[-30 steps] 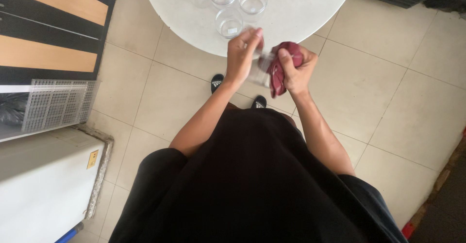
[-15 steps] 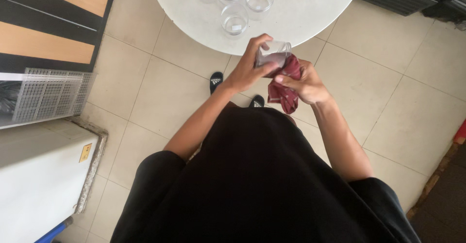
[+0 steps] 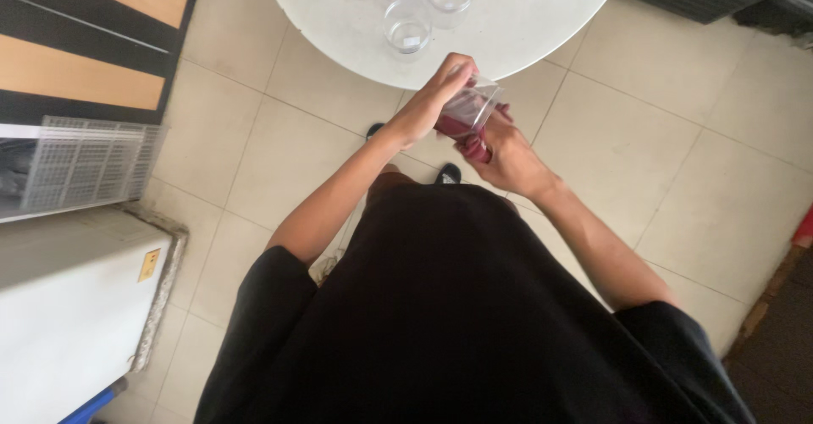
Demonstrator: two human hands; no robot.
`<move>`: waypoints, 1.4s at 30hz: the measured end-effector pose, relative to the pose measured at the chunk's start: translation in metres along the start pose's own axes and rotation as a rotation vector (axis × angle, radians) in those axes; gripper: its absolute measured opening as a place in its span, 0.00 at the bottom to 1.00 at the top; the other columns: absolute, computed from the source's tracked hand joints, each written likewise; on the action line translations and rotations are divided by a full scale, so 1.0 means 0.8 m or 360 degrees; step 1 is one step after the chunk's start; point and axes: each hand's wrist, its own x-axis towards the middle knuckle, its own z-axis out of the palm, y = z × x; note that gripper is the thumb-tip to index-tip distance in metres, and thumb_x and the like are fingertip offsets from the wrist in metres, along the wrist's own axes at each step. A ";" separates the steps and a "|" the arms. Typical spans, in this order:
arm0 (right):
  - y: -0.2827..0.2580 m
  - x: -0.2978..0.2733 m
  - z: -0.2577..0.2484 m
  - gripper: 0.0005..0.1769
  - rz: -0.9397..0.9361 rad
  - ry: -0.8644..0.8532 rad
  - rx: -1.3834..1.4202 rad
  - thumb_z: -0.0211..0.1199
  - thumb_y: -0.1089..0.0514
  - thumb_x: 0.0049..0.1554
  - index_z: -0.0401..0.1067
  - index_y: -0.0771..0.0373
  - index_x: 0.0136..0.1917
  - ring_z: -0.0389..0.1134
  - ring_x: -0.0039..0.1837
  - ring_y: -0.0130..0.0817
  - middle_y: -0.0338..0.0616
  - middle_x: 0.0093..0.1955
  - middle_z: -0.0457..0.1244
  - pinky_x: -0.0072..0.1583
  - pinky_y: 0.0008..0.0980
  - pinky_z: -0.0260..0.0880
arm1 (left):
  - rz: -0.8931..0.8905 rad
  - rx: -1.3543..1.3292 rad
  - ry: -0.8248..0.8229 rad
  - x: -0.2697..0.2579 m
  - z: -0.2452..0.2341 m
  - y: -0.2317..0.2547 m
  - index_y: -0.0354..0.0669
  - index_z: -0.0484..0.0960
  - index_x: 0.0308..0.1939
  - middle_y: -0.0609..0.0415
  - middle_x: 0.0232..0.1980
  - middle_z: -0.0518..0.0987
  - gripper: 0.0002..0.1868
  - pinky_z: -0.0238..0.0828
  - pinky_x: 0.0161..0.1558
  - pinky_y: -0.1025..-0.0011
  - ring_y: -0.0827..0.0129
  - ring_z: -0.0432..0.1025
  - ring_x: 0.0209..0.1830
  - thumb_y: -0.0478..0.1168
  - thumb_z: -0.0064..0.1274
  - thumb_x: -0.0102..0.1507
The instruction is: The person wipes multiple clear plastic containers with a red and white striped cloth on a white round table. The person handles each container one at a time, wiping the exterior and occasionally the interior, then places them back on the table.
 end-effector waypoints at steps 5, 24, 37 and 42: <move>0.007 -0.003 0.016 0.18 0.0137 0.0023 0.0198 0.67 0.66 0.55 0.71 0.72 0.59 0.70 0.46 0.35 0.50 0.48 0.67 0.49 0.33 0.72 | -0.0620 0.0003 0.0156 -0.005 0.006 0.009 0.54 0.64 0.58 0.46 0.56 0.73 0.33 0.66 0.30 0.49 0.59 0.78 0.44 0.70 0.22 0.64; -0.006 -0.004 -0.028 0.11 -0.0115 0.0191 0.0180 0.67 0.67 0.58 0.73 0.71 0.55 0.68 0.45 0.39 0.52 0.44 0.68 0.47 0.35 0.71 | -0.0021 -0.0010 -0.0242 -0.009 -0.018 -0.015 0.61 0.50 0.80 0.42 0.76 0.65 0.56 0.69 0.72 0.41 0.42 0.64 0.78 0.72 0.63 0.57; 0.001 0.004 -0.042 0.14 0.0947 0.0124 0.1307 0.65 0.71 0.54 0.73 0.72 0.54 0.71 0.35 0.31 0.48 0.38 0.70 0.39 0.34 0.73 | 0.0539 0.0665 -0.0432 0.004 -0.037 -0.001 0.57 0.45 0.82 0.45 0.86 0.37 0.60 0.58 0.72 0.40 0.40 0.38 0.85 0.53 0.73 0.57; 0.033 -0.013 -0.030 0.10 0.0706 -0.0141 0.1005 0.67 0.70 0.59 0.74 0.75 0.55 0.69 0.37 0.34 0.52 0.39 0.69 0.42 0.39 0.71 | -0.0223 0.0352 -0.0259 -0.001 -0.025 -0.001 0.61 0.57 0.76 0.42 0.70 0.66 0.47 0.72 0.67 0.49 0.47 0.65 0.75 0.63 0.61 0.58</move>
